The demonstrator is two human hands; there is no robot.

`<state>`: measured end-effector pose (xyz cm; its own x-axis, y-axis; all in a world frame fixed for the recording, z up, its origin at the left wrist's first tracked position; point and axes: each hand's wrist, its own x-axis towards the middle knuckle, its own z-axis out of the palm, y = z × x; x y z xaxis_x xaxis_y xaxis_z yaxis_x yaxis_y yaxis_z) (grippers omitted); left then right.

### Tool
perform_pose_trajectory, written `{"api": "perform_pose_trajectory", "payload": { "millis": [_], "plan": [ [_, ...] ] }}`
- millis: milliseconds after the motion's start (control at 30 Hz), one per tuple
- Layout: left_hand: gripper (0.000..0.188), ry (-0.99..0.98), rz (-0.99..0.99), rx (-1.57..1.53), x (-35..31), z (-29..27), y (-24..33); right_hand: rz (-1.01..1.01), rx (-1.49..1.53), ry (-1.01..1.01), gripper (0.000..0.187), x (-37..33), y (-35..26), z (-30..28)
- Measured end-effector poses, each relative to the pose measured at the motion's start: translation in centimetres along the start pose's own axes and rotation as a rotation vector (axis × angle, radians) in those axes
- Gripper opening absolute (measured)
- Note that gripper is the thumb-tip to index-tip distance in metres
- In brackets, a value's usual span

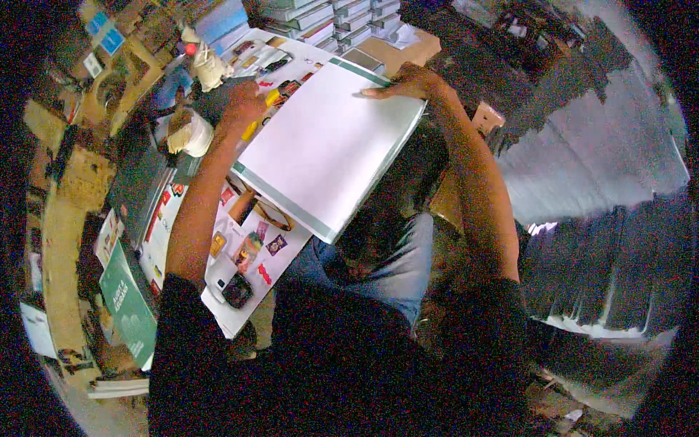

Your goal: The person aligns and stacks printed book signatures, cuts threads along the spine using a utility knife, and applies glue to the spine with a paintbrush.

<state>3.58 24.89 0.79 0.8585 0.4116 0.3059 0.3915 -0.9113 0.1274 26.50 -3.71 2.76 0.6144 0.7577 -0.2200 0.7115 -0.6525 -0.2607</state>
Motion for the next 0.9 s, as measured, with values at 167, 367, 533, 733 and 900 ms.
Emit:
{"api": "perform_pose_trajectory", "payload": {
  "millis": [167, 367, 533, 733, 900],
  "plan": [
    [0.069, -0.356, 0.080, -0.324, -3.4, -3.6, 9.7, -0.051, 0.209, 0.053, 0.078, 0.1, 5.9, 2.0],
    [0.077, -0.380, 0.041, -0.446, -5.1, -4.6, 8.9, 0.104, 0.235, 0.919, 0.054, -9.7, -2.6, 1.1],
    [0.076, -0.312, 0.009, -0.419, -5.5, -4.6, 9.4, 0.460, 0.484, 0.332, 0.075, -20.4, -7.8, 5.9],
    [0.074, -0.418, -0.050, -0.422, -5.1, -4.2, 9.5, 0.232, 0.735, 0.453, 0.065, -20.2, -10.0, 10.5],
    [0.073, -0.394, -0.050, -0.413, -5.3, -6.1, 10.4, 0.194, 0.910, 0.317, 0.035, -20.6, -10.0, 10.1]
  ]
}}
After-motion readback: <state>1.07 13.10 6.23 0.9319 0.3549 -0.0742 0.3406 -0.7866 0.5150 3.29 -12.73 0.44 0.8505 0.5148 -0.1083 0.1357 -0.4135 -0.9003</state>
